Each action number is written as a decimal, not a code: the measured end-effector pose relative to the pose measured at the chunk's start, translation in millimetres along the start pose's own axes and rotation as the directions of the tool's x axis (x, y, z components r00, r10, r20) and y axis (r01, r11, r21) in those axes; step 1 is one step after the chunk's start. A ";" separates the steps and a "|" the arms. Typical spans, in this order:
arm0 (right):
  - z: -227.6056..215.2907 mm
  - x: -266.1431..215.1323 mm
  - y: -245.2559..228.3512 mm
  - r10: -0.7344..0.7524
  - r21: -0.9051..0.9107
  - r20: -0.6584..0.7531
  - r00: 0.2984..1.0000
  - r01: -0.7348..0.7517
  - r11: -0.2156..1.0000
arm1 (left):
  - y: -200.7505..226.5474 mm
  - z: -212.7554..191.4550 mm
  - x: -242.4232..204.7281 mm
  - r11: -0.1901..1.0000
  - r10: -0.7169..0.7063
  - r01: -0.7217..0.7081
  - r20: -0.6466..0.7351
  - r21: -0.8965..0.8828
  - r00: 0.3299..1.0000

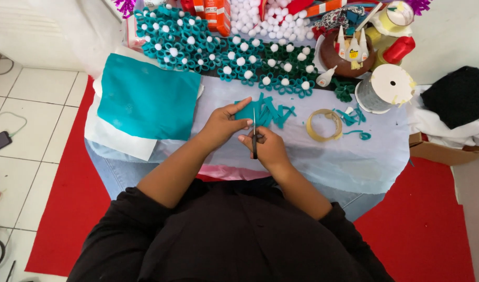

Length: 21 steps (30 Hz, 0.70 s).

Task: Cutting small strips of blue fabric with scissors and applying adhesive tape to them for a handicraft project.

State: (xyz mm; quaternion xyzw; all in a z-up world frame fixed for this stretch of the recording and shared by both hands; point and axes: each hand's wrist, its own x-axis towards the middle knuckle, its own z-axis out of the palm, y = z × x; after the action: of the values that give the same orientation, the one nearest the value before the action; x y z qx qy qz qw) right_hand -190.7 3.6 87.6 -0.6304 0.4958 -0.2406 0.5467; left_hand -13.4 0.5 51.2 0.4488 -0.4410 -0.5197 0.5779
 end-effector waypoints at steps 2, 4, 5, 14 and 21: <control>-0.1 2.1 3.1 -0.009 -0.006 -0.002 1.000 0.009 1.000 | 4.0 2.1 -1.5 1.000 -0.006 0.006 0.006 -0.003 1.000; 0.5 3.4 4.5 -0.015 -0.013 0.000 1.000 0.015 1.000 | 7.5 3.2 -2.6 1.000 -0.015 0.015 0.008 -0.008 1.000; 1.0 3.4 4.4 -0.001 -0.020 -0.003 1.000 0.001 1.000 | 8.9 3.7 -3.2 1.000 -0.007 0.007 0.013 -0.014 1.000; 4.8 5.0 2.5 -0.001 -0.006 -0.041 0.999 0.000 1.000 | 7.4 -0.4 0.3 1.000 0.021 -0.021 0.024 0.005 0.999; 4.7 3.6 0.9 -0.008 -0.025 -0.047 0.999 0.006 1.000 | 0.2 -1.8 1.1 0.999 0.026 -0.027 0.028 0.023 0.999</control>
State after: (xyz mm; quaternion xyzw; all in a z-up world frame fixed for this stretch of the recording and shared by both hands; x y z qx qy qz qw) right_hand -185.7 2.5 84.6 -0.6329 0.5093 -0.2512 0.5262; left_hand -11.6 -0.5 51.0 0.4423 -0.4608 -0.5130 0.5735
